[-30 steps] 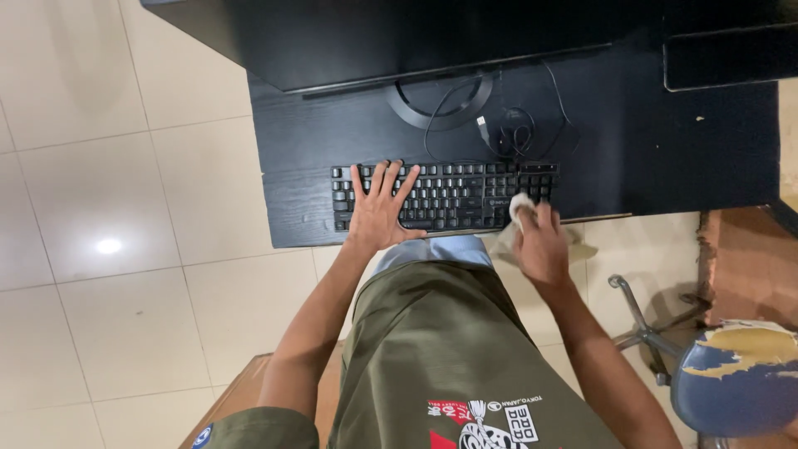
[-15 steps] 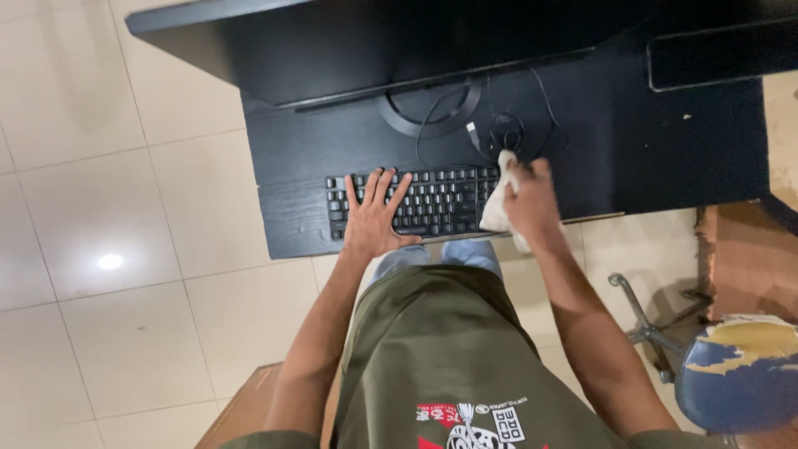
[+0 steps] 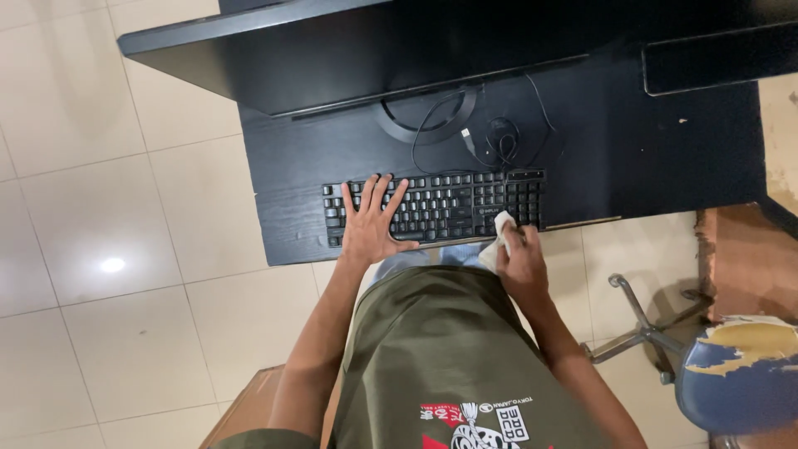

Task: The person cleans a black computer keyboard on a desk using a white cloth. They wipe the keys and the surrounding desk surface, occasionally folding the cloth to use a clean section.

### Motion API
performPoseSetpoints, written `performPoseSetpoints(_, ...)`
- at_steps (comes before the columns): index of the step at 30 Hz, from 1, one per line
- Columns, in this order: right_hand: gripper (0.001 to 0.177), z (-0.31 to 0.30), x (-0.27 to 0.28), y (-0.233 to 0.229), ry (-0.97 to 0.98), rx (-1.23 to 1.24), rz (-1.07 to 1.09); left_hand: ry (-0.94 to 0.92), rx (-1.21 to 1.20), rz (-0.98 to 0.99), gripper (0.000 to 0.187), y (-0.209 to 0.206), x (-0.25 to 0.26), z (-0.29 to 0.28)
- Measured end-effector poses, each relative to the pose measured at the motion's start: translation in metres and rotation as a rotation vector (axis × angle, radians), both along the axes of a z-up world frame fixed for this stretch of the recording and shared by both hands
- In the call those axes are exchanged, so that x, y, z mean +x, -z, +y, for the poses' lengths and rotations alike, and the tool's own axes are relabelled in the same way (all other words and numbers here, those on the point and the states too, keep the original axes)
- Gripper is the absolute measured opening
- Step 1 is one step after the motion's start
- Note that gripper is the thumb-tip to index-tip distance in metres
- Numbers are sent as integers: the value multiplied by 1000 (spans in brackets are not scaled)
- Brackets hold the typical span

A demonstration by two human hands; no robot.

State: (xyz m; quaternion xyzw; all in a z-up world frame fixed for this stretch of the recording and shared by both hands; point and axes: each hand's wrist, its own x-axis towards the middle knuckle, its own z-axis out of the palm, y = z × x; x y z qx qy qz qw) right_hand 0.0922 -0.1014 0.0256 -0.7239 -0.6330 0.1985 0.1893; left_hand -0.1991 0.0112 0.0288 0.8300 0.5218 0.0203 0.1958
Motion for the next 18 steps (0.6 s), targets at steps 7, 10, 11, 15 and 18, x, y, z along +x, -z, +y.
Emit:
performPoseSetpoints(7, 37, 46, 25, 9, 70, -215, 8, 5, 30, -36, 128, 0, -2, -1)
performPoseSetpoints(10, 40, 75, 21, 10, 56, -46, -3, -1, 13, -31, 127, 0, 0, -2)
performPoseSetpoints(11, 40, 80, 20, 16, 29, -10, 22, -5, 26, -40, 126, 2, 0, -3)
performPoseSetpoints(15, 33, 84, 8, 22, 15, 69, 27, -12, 43, -68, 126, 6, -1, -3)
performPoseSetpoints(18, 35, 72, 0, 22, -20, 19, -38, -12, 54, -61, 126, 8, -1, -2)
